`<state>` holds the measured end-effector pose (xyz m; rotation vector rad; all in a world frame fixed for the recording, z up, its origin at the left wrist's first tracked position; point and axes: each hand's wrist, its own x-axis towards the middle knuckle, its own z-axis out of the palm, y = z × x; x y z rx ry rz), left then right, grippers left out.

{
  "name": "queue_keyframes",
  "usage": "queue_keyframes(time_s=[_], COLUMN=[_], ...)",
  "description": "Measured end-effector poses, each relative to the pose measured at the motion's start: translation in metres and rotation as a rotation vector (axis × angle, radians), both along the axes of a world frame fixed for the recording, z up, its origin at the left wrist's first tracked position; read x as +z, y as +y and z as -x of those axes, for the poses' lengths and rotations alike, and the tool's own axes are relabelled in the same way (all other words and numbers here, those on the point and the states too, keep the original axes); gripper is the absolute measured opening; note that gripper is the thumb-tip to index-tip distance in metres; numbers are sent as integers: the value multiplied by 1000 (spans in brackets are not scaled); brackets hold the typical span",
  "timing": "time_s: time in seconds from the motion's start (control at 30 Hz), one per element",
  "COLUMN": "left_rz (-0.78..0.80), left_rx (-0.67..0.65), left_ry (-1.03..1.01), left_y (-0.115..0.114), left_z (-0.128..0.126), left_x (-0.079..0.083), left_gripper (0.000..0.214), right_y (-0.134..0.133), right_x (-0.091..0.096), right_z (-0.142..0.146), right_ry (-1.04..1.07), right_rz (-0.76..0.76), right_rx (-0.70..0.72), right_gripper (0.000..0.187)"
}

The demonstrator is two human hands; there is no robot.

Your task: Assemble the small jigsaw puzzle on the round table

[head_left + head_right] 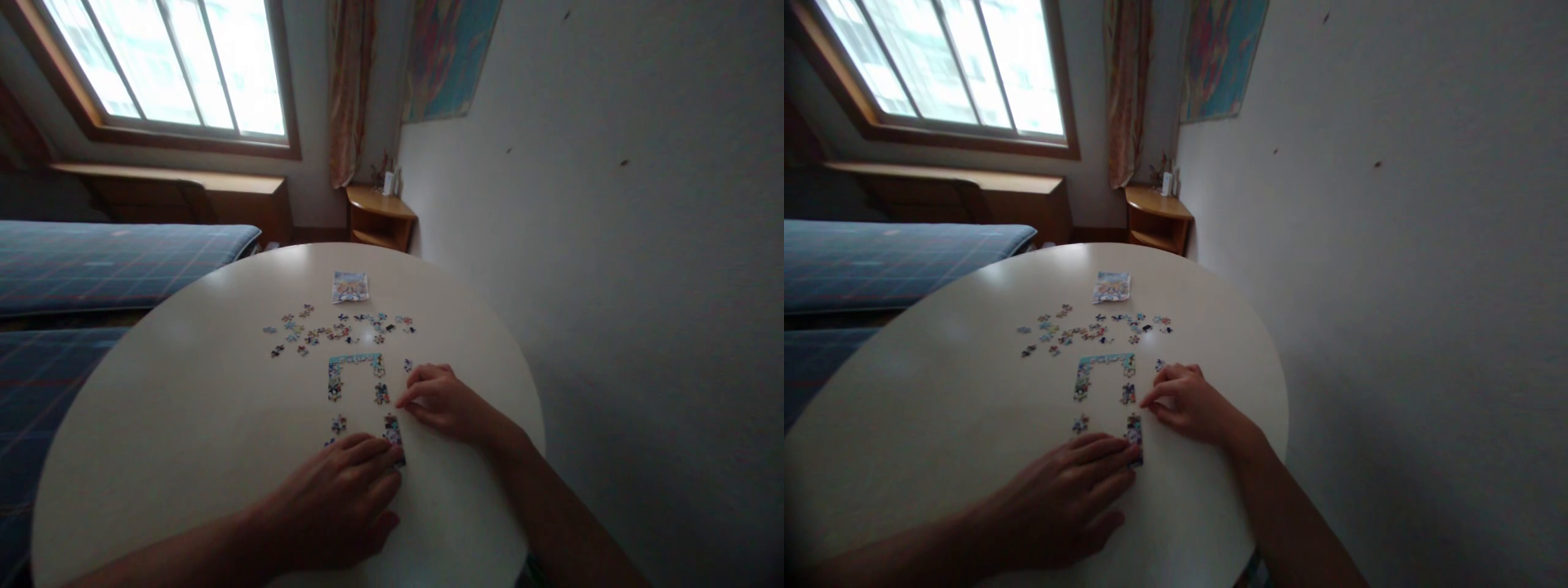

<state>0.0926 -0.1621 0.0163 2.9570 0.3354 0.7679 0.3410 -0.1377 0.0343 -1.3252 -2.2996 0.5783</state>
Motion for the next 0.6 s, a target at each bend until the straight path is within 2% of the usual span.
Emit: queue_keyframes(time_s=[0.2, 0.3, 0.37, 0.5, 0.6], left_rz=[-5, -4, -8, -33, -48], left_rx=[9, 4, 3, -1, 3], left_ry=[37, 50, 44, 7, -20], left_y=[0, 1, 2, 2, 1], left_z=[0, 0, 0, -1, -1], left_x=[-2, -3, -3, -1, 0], left_gripper=[23, 24, 24, 22, 23], right_y=[-4, -3, 0, 10, 16], right_x=[2, 3, 2, -5, -11], right_z=[6, 5, 1, -13, -20], right_ry=[-10, -17, -8, -3, -17], right_rz=[19, 4, -26, -91, -113], right_rx=[98, 97, 17, -260, -359], right_gripper=[21, 21, 21, 19, 20])
